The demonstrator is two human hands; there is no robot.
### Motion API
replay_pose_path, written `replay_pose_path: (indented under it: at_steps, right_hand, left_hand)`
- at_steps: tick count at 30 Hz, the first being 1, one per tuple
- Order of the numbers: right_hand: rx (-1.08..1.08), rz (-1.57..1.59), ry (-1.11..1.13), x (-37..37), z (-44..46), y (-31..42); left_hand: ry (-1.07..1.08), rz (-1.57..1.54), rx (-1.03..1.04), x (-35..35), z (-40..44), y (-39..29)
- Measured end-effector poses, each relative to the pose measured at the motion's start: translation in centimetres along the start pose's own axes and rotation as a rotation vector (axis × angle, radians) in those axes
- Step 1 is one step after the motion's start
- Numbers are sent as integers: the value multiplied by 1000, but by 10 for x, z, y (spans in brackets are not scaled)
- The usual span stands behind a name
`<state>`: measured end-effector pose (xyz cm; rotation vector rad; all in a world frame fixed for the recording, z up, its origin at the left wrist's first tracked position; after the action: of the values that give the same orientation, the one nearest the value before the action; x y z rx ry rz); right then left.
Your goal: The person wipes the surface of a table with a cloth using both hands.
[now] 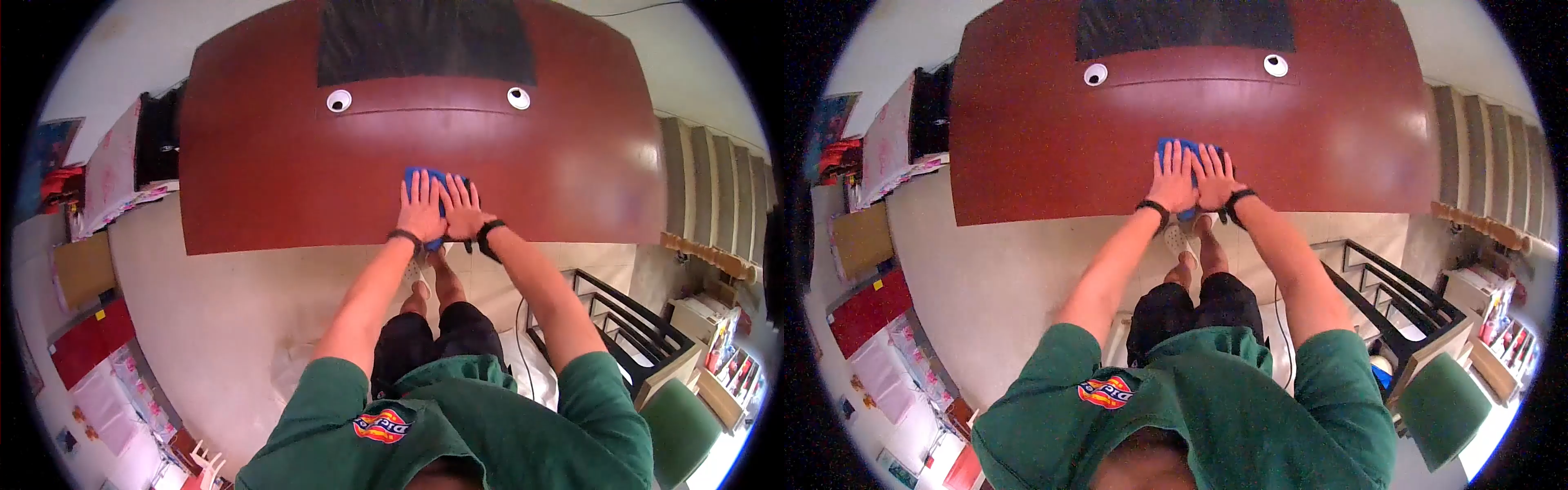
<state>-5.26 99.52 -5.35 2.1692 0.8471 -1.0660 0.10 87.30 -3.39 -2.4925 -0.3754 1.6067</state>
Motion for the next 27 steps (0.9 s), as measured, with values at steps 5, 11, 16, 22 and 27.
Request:
replay_pose_path:
  at_steps: [5, 11, 16, 22, 27]
  right_hand:
    - [58, 82, 159, 6, -50, 20]
    - [35, 91, 51, 22, -61, 15]
    - [42, 123, 61, 12, -52, 2]
    - [24, 42, 44, -39, -11, -61]
    - [-2, 29, -46, -75, 36, -121]
  left_hand:
    - [63, 13, -6, 16, -36, -27]
    - [77, 16, 20, 19, -39, -32]
    - [132, 38, 29, 15, -18, -34]
    - [42, 26, -2, -19, 57, -45]
    - [-16, 24, 12, -53, 135, -50]
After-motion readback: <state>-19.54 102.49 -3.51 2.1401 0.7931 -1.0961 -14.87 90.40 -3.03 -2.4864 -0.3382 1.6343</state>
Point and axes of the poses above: each hand's wrist, its own z-axis towards the middle knuckle, its own x-axis out of the palm, y = z × x, the point moved 5 cm from there along z, towards the middle knuckle, and after that the axes turned 7 degrees about y, right-handed, at the moved point
